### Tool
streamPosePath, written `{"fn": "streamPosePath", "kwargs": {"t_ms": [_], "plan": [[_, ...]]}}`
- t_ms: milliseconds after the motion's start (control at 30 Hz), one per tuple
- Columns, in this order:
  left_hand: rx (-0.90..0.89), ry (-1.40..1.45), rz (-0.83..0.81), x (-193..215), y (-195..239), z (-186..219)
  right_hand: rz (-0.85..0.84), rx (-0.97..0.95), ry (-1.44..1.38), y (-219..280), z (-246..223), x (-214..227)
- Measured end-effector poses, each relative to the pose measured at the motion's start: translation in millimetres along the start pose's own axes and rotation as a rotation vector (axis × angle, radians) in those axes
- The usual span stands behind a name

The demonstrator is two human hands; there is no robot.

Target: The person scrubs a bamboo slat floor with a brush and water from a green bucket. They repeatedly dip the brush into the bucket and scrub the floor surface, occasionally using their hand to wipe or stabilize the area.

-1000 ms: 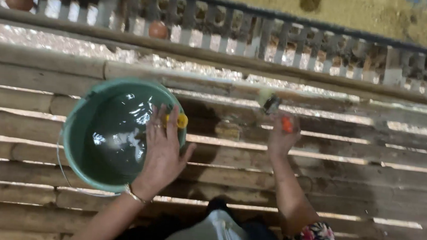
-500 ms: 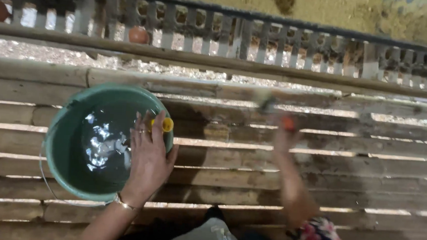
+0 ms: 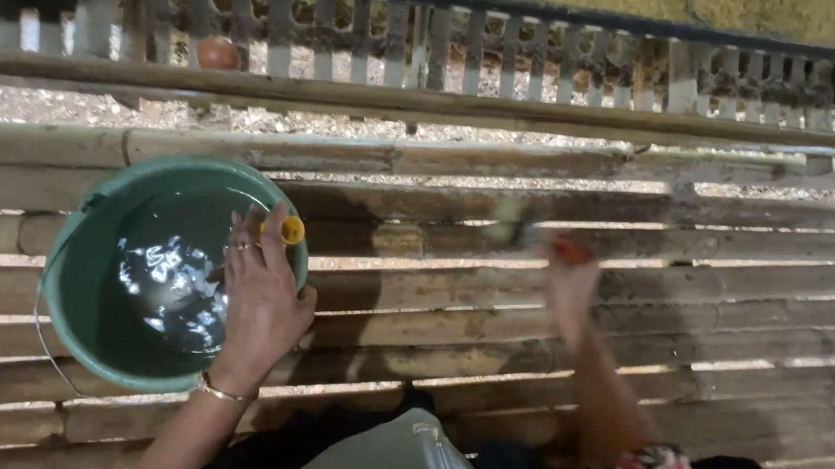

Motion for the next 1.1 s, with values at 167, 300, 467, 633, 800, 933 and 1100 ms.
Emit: {"fn": "streamPosePath", "kwargs": {"t_ms": [167,300,467,633,800,933,1100], "plan": [[0.000,-0.020,0.006,3,-2,1,0.093,0.061,0.503,71,-51,-83],[0.023,-0.069,-0.015,6,1,6,-0.432,0.064,0.261,107,2,-145],[0.044,-0.012,-0.017,4,1,2,-0.190,-0.255,-0.068,101,-49,-93],[0.058,-0.002,-0.016,5,1,3,-0.059,0.079,0.648,100,-88,-80],[0.054,-0.034,-0.029,7,1,7,-0.391,0.102,0.607,122,-33,-122],[0.060,-0.010,-0.030,4,3,3,-0.177,-0.154,0.716,75,-38,-54],[0.017,-0.027,0.016,10,0,12,0.167,-0.168,0.910,43,-74,-8]]}}
Point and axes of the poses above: each hand's wrist, its own y-axis away from the middle knuckle, its own x-axis out of the back of the hand, z = x × y, the point moved 7 cm from there along -y, towards the middle knuckle, and after that the axes turned 5 degrees about -x, right-handed, at the moved point
